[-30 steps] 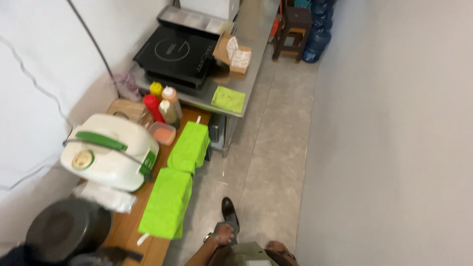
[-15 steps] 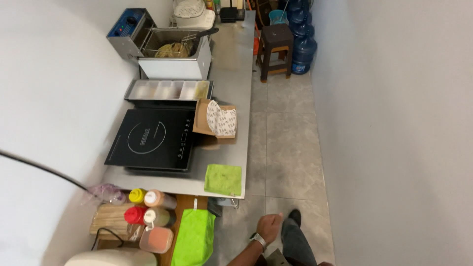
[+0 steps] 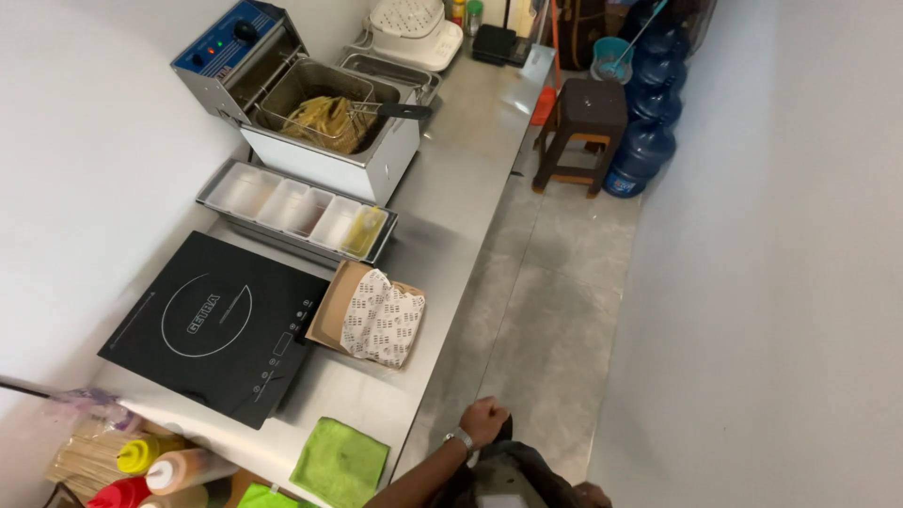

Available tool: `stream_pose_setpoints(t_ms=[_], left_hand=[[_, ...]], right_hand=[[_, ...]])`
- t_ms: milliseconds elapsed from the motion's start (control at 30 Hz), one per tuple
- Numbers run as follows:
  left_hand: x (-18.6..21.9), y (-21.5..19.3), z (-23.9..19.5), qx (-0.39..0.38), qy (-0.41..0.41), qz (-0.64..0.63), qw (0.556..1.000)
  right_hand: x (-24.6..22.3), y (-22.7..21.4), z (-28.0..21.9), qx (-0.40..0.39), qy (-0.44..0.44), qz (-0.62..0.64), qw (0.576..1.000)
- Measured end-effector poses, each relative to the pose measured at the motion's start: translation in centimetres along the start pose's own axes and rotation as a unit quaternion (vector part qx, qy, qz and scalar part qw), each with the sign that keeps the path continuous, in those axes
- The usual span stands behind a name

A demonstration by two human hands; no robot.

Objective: The person fries french fries in a deep fryer, using tongs to stir and check the fries. They lift the fryer basket to drain the oil and then lower it back into the fryer to continue cooking.

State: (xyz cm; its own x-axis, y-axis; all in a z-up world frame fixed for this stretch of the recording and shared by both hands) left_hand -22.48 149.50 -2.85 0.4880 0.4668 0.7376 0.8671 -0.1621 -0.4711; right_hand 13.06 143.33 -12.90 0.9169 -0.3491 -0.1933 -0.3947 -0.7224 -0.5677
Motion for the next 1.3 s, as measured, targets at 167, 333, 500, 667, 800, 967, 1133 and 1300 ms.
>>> stream_pose_setpoints(t_ms=[167,333,500,667,800,967,1133,1300], left_hand=[[8.1,-3.8,6.4,0.088,0.069,-0.069,0.991],[8.8,-5.0,12.7,0.063,-0.058,-0.117,0.989],[9.9,-7.2,21.8,0.048,-0.065,-0.075,0.994],[17.9,-16.5,28.9,0.055,-0.097,-0.125,0.986],[18.1,-18.5,37.2,0.139,-0.033,-0.178,0.974],[22.5,-25.5,36.6,0.208,-0.078,-0.22,0.95],[18.1,-23.7,37.9,0.309,-0.108,-0.34,0.882],[18.8,-24.7,38.1,0.413,-0.116,-0.307,0.85]], right_hand=[[-7.3,-12.2,10.0,0.027,0.046,0.078,0.996],[-13.3,-17.5,19.8,0.043,-0.014,0.025,0.999],[-19.2,-19.1,29.6,-0.021,-0.05,-0.002,0.999],[-27.2,-28.0,35.4,-0.006,-0.072,-0.014,0.997],[-29.3,-32.7,37.3,-0.018,-0.064,-0.04,0.997],[-42.5,-40.0,32.2,0.006,-0.176,0.108,0.978],[-60.6,-46.0,29.8,0.053,-0.411,0.109,0.903],[-81.0,-50.3,30.8,0.13,-0.658,0.01,0.742]])
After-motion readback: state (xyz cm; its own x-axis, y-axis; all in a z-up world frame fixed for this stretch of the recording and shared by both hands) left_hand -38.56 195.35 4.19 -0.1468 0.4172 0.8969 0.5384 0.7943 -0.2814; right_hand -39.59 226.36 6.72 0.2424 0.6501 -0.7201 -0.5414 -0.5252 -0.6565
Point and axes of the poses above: each hand's wrist, its own z-axis towards the middle knuckle, its own y-axis out of the palm, x = y × z, the point moved 1 cm from there along z, towards the middle knuckle, and after that the axes turned 4 degrees about z, right-handed, at the moved point
